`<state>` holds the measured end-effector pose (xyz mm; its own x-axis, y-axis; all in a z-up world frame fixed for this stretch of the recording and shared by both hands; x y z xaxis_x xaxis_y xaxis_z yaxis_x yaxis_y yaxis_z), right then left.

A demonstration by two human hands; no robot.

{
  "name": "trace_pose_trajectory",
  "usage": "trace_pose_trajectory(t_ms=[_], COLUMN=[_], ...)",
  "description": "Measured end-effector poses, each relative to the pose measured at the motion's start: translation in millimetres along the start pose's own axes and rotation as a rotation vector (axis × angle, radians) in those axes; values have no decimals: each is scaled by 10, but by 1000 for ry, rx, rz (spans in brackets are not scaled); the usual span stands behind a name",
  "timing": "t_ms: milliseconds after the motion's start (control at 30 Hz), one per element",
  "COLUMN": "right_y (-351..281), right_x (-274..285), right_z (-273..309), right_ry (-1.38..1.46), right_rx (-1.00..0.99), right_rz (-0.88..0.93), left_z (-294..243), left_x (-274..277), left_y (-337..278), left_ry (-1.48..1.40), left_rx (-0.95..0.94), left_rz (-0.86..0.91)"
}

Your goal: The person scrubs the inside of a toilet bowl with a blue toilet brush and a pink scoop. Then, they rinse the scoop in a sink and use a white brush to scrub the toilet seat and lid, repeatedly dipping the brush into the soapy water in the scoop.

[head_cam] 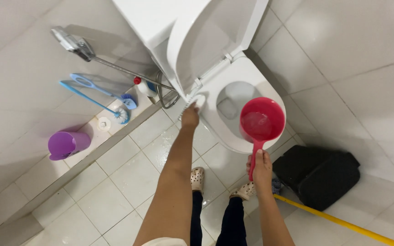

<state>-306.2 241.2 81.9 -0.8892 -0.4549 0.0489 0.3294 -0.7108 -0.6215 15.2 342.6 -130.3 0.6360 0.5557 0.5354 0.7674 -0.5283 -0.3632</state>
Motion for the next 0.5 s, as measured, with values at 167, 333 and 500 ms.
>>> trace_pose_trajectory(t_ms=[167,333,500], right_y=[-474,-899,-1584], right_x=[-225,-353,-623], right_z=[146,615,1317], right_ry=[-114,-236,-400], right_rx=[-46,8,42], right_rz=[56,116,213], left_z=[-43,-749,-1341], left_x=[798,1719,2569], left_y=[-410,-1312,-2021], left_ry=[76,-242,-348], left_rx=[-132,-250,-185], left_rz=[-178,-238,-369])
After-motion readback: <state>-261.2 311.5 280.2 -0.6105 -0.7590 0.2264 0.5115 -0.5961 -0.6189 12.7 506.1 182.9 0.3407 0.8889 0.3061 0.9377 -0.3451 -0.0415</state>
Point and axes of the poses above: each hand's wrist, its own y-axis towards the middle knuckle, its own x-axis out of the back of the hand, z = x × y, the point moved 7 cm from there along y, towards the middle knuckle, and after that the axes turned 6 degrees about -x, right-handed, at the moved point
